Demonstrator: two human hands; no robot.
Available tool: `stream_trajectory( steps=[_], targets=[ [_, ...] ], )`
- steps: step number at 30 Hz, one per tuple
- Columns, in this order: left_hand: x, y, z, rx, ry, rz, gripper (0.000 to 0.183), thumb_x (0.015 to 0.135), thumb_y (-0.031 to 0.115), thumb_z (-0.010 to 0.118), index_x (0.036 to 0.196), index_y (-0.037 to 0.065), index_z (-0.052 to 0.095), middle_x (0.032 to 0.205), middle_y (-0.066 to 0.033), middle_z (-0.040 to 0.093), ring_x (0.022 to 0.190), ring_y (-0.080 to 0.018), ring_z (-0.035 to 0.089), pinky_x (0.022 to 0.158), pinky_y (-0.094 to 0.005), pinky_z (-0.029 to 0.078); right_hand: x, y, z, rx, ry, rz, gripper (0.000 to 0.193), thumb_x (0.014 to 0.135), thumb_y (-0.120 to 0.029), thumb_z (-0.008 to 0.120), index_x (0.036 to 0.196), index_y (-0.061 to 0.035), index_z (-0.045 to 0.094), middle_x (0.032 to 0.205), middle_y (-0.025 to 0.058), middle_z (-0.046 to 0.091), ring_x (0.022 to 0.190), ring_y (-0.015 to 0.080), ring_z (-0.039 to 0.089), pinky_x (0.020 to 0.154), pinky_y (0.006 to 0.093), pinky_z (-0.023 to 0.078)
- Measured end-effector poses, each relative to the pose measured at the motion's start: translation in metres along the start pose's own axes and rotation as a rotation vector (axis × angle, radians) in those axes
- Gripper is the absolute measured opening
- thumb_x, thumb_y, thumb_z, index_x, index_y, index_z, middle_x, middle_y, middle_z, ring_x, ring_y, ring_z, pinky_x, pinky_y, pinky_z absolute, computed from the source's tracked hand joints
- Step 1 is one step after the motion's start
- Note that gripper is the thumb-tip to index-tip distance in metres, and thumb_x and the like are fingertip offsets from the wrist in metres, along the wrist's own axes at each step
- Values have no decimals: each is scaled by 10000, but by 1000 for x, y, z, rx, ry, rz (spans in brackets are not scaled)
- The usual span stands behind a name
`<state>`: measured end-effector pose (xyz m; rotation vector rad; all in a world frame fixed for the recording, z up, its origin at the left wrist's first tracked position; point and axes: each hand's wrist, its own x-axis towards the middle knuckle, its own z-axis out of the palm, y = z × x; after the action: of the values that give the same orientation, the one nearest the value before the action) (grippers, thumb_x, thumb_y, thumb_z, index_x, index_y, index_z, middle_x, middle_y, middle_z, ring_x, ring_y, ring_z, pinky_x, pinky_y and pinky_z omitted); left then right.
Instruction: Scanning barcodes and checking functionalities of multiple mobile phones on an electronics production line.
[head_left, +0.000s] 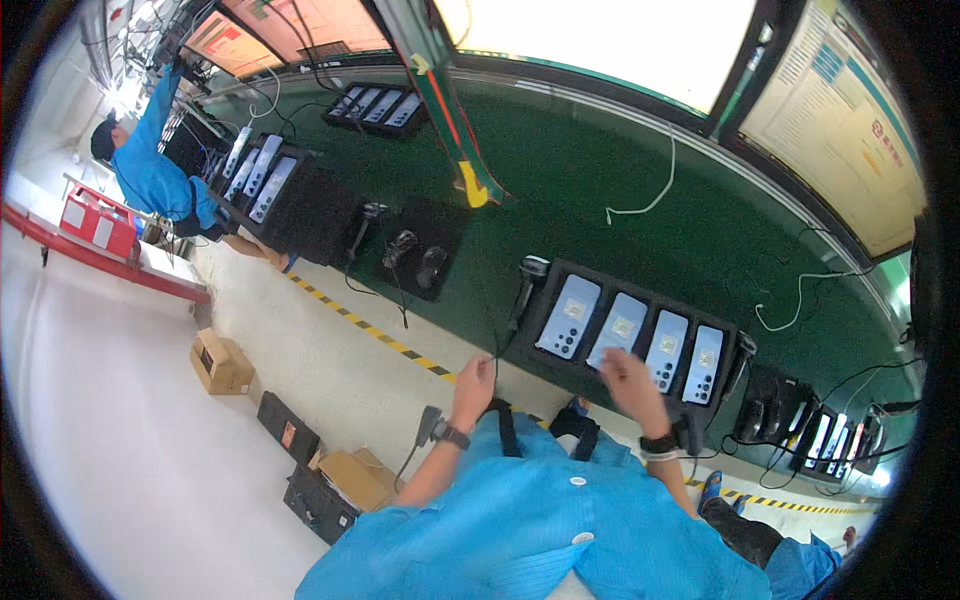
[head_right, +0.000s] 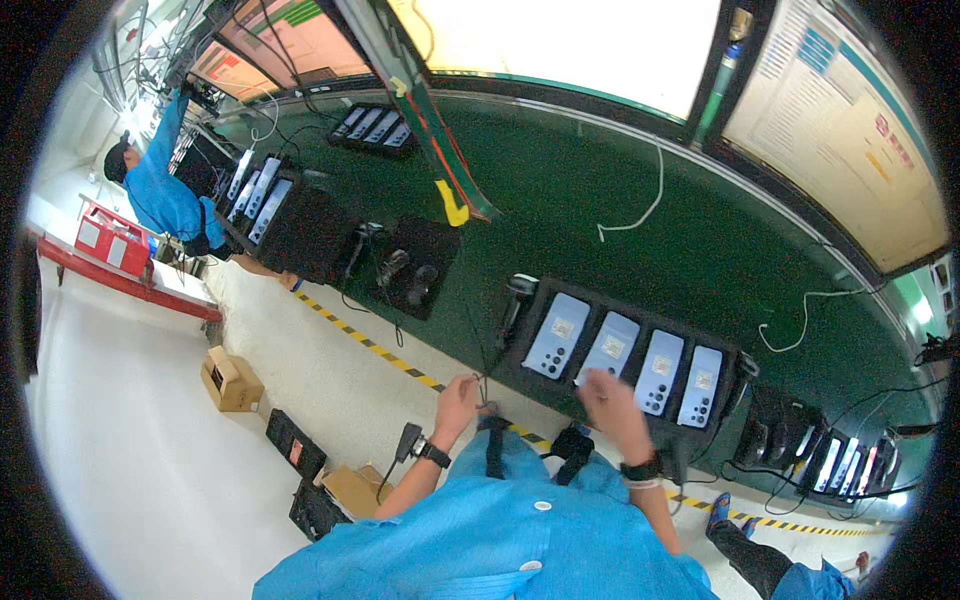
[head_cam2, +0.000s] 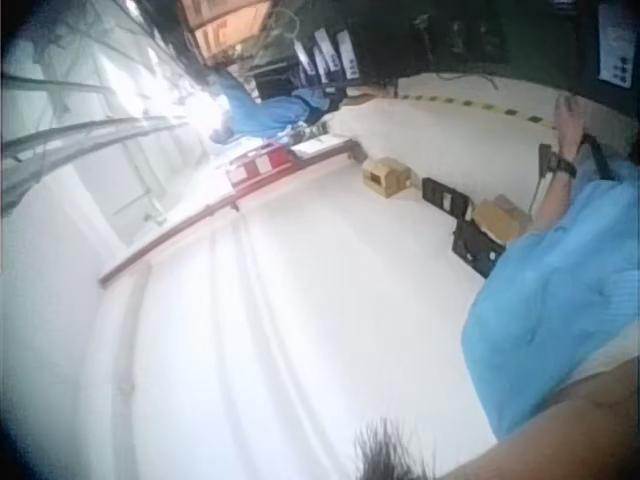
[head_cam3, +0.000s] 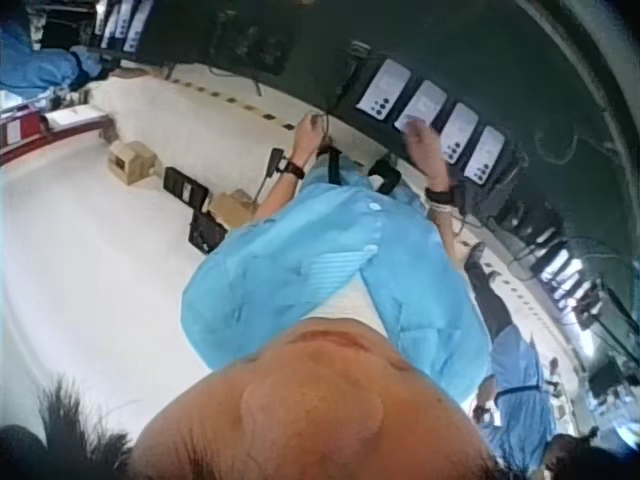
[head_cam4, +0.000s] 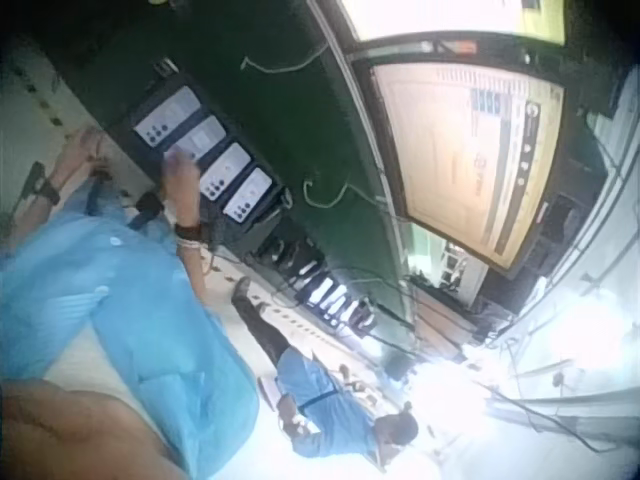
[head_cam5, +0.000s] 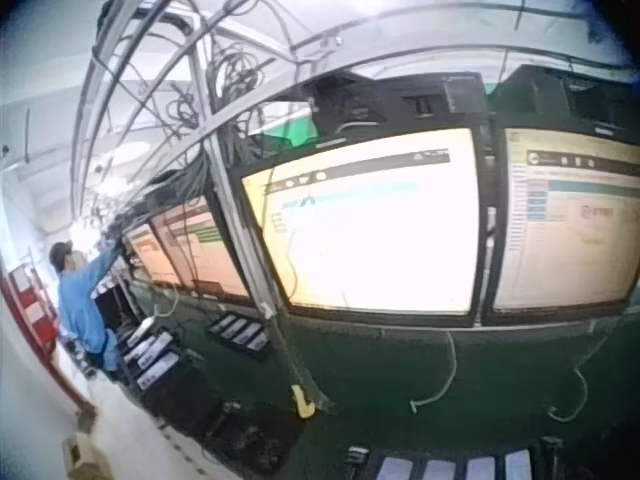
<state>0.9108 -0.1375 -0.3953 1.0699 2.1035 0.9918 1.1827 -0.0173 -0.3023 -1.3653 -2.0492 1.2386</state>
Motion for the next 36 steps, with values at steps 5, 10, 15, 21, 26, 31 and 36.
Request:
stream_trajectory(
  steps=[5,10,15,21,26,31,36],
  targets=[
    [10,-51,-59,-166,-22,-49,256,940,179,537,1085,-25,590,943,-181,688,902,-285,676,788,-357,518,46,-117,95,140,-369,-236,317,898,-197,587,1146,1,595,1006,191,670,917,308,669,804,363,520],
    [20,-142,-149,-98,-86,2,274,930,211,527,1083,-3,604,953,-201,687,904,-340,670,795,-379,517,137,-206,183,78,-370,-428,296,908,-175,580,1130,20,602,968,175,675,853,253,671,780,339,522],
    [33,-184,-239,-87,-45,-109,232,922,182,537,1041,4,624,874,-172,681,824,-288,657,743,-348,517,289,-230,230,562,-62,-113,281,936,-142,543,1160,25,574,887,81,660,760,173,643,673,287,515],
    [19,-255,-280,-90,4,-331,251,904,213,545,1015,9,639,881,-200,673,844,-354,659,741,-407,504,458,-199,299,803,-73,148,319,899,-105,582,1171,56,546,873,85,638,729,142,610,627,275,505],
    [-50,-338,-287,-128,-162,-626,238,879,239,577,1029,70,652,969,-86,683,937,-261,639,798,-398,492,607,-139,351,612,157,216,496,853,-87,624,1289,84,459,985,116,618,860,186,623,748,299,522],
    [-120,-376,-295,564,-451,69,215,895,233,548,1072,136,623,1047,-49,649,894,-197,603,763,-384,477,715,-116,368,426,315,165,412,868,-80,598,1274,-37,543,1205,139,581,1045,229,571,831,332,471],
    [-128,-344,-297,11,-440,-818,204,915,208,525,1079,119,607,1057,-55,644,885,-186,596,766,-367,476,730,-156,391,933,191,338,249,915,-245,547,1059,-86,673,838,77,562,735,173,496,605,311,371]
  ],
)
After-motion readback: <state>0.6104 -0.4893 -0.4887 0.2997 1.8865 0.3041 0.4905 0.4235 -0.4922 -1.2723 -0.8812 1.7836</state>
